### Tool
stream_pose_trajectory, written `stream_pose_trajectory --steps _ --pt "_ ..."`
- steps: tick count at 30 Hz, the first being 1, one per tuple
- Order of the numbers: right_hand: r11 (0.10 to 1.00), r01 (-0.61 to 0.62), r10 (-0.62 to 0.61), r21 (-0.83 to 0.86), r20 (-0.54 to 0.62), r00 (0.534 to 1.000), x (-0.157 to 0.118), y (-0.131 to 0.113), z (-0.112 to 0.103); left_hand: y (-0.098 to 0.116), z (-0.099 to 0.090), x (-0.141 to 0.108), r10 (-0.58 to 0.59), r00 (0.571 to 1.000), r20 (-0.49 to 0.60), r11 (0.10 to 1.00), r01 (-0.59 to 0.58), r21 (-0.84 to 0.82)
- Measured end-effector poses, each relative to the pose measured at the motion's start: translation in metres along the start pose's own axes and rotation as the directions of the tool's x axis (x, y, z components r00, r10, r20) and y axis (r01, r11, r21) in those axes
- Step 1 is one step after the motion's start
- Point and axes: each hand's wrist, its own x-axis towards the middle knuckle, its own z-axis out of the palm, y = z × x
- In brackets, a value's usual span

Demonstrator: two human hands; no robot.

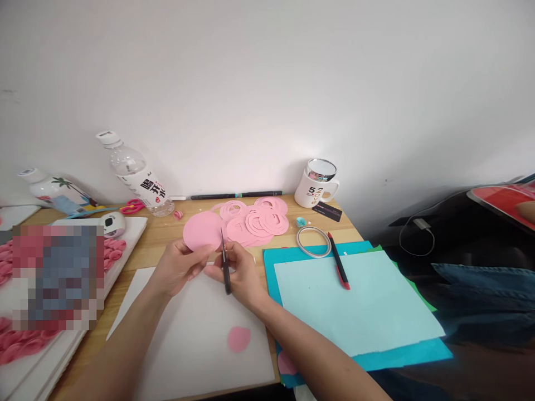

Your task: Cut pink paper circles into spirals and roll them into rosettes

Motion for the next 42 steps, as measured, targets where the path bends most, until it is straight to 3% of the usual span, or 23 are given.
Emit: stream_pose_trajectory --steps 11,25,34,42 --pt "0.995 -0.087 0.087 0.052 -0.003 0.996 -0.0012 -0.0021 0.0013 0.0029 -0.0009 -0.0008 0.039 0.999 0.007 0.999 -0.039 -0.013" --pt "0.993 -0.112 0.113 0.043 -0.003 0.994 -0.0028 -0.005 0.0053 0.0003 0.0005 0.0004 0.038 0.999 0.02 0.995 -0.036 -0.092" --pt "0.999 0.042 -0.042 0.017 0.002 0.999 0.0008 -0.0046 0.001 0.0006 0.0017 -0.0003 0.029 0.999 0.034 0.998 -0.028 -0.056" --pt "0.998 0.049 -0.049 0.029 -0.005 0.999 0.0004 -0.0037 0.0018 -0.0005 0.0007 -0.0002 0.04 0.998 0.052 0.998 -0.038 -0.047"
